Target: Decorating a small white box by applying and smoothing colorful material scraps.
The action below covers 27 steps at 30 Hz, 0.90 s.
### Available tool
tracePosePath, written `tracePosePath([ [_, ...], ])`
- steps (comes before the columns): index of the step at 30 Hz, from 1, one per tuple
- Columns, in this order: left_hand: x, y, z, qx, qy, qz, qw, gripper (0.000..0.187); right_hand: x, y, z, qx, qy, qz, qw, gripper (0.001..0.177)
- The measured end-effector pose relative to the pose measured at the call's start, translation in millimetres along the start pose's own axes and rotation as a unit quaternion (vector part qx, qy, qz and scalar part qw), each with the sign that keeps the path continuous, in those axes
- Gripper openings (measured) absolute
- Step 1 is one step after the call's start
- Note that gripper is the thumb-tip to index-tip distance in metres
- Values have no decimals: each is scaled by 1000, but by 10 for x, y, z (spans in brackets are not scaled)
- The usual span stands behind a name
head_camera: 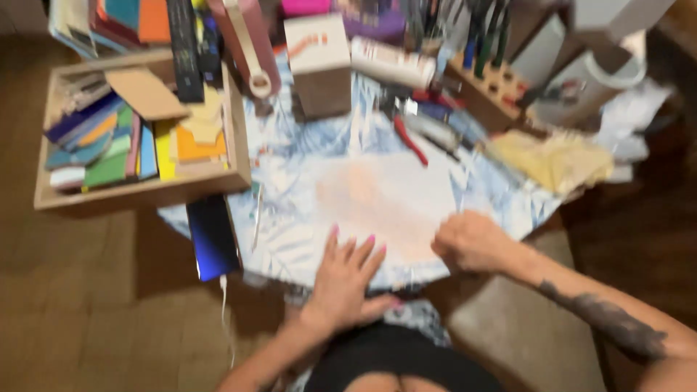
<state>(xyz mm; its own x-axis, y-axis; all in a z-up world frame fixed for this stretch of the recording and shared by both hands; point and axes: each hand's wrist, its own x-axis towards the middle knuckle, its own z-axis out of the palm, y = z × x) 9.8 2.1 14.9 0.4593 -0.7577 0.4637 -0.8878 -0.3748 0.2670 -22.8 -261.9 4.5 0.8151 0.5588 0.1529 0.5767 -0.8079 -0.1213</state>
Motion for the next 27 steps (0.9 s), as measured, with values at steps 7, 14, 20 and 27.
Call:
tracePosePath([
  [7,332,84,-105,-218,106,-128,962,43,409,-574,-53,304,243,223,894,27],
  [14,509,103,-133,-378,131,-159,903,30,621,-703,28,365,308,259,840,30],
  [20,546,128,-134,-373,132,-157,905,29,663,-719,-21,319,330,249,853,25],
  [27,481,159,-100,-339,154,-150,916,25,691,-735,-75,344,359,247,832,26],
])
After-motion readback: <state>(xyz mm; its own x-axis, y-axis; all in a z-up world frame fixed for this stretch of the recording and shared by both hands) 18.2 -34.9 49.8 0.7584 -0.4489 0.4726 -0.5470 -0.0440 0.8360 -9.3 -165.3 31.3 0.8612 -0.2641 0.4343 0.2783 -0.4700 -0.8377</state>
